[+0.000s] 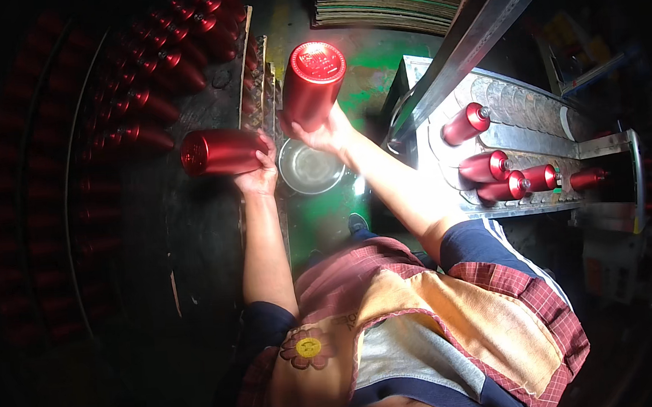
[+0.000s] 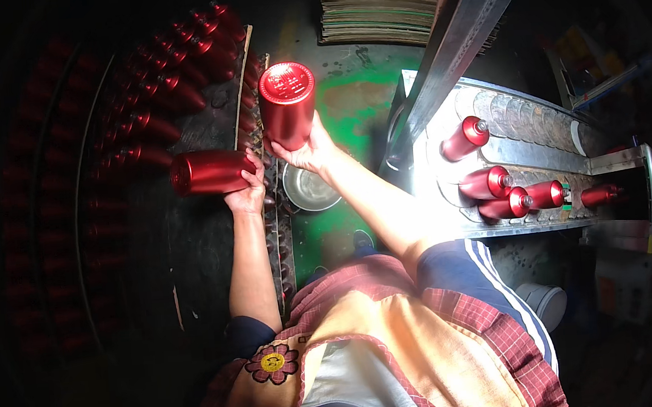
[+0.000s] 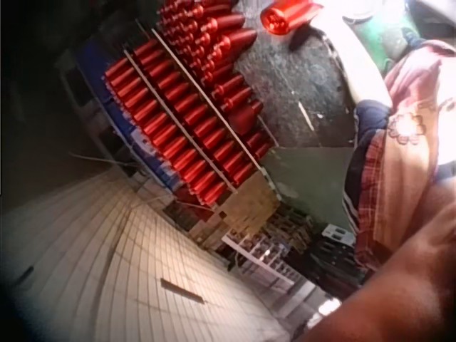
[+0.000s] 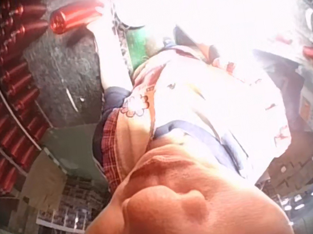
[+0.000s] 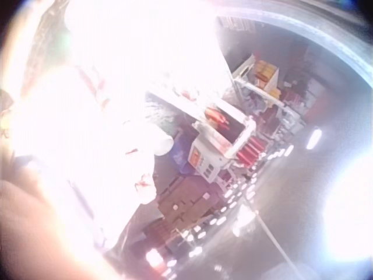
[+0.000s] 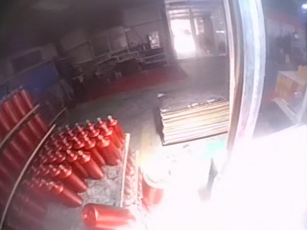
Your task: The person repeatedly picks up red cylindrical cans from a curved rack and places them into circular indentations on a metal tray. The person handles the cans one at a time, moving them from the rack to the tray in a repetitive sequence.
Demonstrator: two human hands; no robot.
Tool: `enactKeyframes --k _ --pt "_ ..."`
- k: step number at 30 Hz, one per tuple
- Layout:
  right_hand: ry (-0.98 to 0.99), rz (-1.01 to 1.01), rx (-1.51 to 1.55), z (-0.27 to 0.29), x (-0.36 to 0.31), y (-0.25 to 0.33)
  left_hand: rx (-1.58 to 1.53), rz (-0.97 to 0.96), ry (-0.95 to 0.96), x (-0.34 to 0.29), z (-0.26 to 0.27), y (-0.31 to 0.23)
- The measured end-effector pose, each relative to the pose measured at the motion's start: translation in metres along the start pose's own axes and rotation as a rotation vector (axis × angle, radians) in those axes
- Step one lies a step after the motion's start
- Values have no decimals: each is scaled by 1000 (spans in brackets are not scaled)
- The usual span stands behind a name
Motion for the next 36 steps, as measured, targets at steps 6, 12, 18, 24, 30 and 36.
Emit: enactKeyframes --k 6,12,18,24,30,36 --pt "-67 139 53 26 -33 28 19 79 -20 18 23 -15" --pt "-514 635 -374 49 -250 54 28 110 -195 -26 92 -32" --pt "-1114 1251 -334 32 -596 33 218 224 -384 -90 151 21" --pt "-1480 1745 -765 -70 -818 126 856 213 -351 -36 178 136" --pt "-1591 1901 -1944 -123 -812 374 1122 143 -399 -9 216 315" --pt "-1665 1108 -2130 -2 -708 546 1637 -213 -141 35 176 455"
Point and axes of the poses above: each hand's wrist, its own x-axis towards the middle knuckle, its own z-axis out of the back of the hand, y = z × x, the point moved 9 cm from there along x, towards the middle knuckle, and after that the axes turned 8 degrees about -x, right-handed, at the moved point
